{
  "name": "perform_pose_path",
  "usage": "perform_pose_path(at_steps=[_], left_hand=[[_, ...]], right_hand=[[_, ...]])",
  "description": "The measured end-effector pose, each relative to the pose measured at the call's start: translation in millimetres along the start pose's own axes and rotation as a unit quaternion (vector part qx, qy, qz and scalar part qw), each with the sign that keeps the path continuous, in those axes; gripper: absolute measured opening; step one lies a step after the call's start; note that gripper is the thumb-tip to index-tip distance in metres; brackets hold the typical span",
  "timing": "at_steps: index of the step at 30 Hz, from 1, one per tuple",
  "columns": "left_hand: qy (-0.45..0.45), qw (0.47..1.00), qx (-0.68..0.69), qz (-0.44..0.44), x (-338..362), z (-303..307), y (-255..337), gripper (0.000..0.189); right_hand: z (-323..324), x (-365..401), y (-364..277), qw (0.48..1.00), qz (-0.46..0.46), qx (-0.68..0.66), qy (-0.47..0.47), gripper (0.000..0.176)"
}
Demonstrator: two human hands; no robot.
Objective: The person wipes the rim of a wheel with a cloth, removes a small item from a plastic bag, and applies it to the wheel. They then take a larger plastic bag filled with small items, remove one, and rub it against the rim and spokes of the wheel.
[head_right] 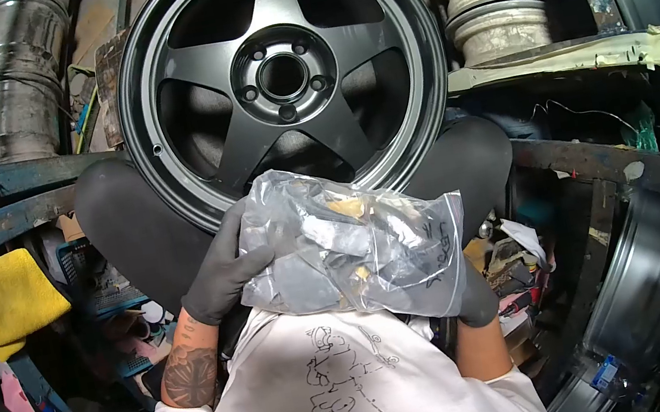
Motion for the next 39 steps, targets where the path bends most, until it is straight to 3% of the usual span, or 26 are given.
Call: perform_pose_path(at_steps=[1,2,4,6,9,13,14,15,17,22,28,37,39], left_hand=[[0.002,1.000,-0.013,-0.006,0,0,0,0.080],[0.003,1.000,-0.026,-0.011,-2,0,0,0.083],[0.000,0.999,-0.042,-0.020,-6,1,-5,0.087],[-0.004,0.998,-0.049,-0.027,-12,3,-12,0.091],[-0.012,1.000,-0.011,-0.015,-10,-3,-10,0.097],[-0.045,0.999,0.003,-0.005,-6,-8,-6,0.103],[-0.042,0.999,-0.018,-0.013,-8,-6,-9,0.103],[-0.041,0.998,-0.039,-0.021,-10,-4,-12,0.104],[-0.045,0.998,-0.036,-0.022,-9,-2,-15,0.105],[-0.078,0.992,-0.084,-0.052,-6,-8,-8,0.100],[-0.044,0.978,-0.161,-0.127,-7,-15,-12,0.102],[-0.038,0.976,-0.176,-0.123,0,-16,-10,0.096],[-0.040,0.966,-0.199,-0.158,1,-19,-7,0.095]], right_hand=[[-5,5,-7,0.996,-0.001,0.090,0.019,0.070],[-7,10,-12,0.964,0.050,0.262,-0.021,0.072],[-24,14,-23,0.852,0.216,0.475,-0.042,0.074],[-29,17,-25,0.804,0.251,0.539,-0.027,0.072],[-22,23,-20,0.792,0.252,0.555,0.027,0.064],[-38,16,-25,0.876,0.249,0.408,0.058,0.051],[-30,16,-20,0.953,0.202,0.208,0.083,0.049],[-22,19,-16,0.984,0.142,0.000,0.106,0.048],[-18,33,-20,0.990,0.018,-0.111,0.086,0.049],[-13,24,-4,0.989,0.015,-0.134,0.057,0.050],[-10,3,6,0.989,0.024,-0.141,0.034,0.052],[-13,-14,19,0.988,0.017,-0.154,0.013,0.055],[-12,-12,20,0.988,0.014,-0.155,0.010,0.055]])
Point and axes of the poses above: each hand's wrist, its own x-axis away from the middle knuckle, its own z-axis out of the back of the hand, y = z × x, the point moved 2 cm from there along -x, towards the middle knuckle, and after that the axes turned 13 degrees about z, right-handed, at the moved point
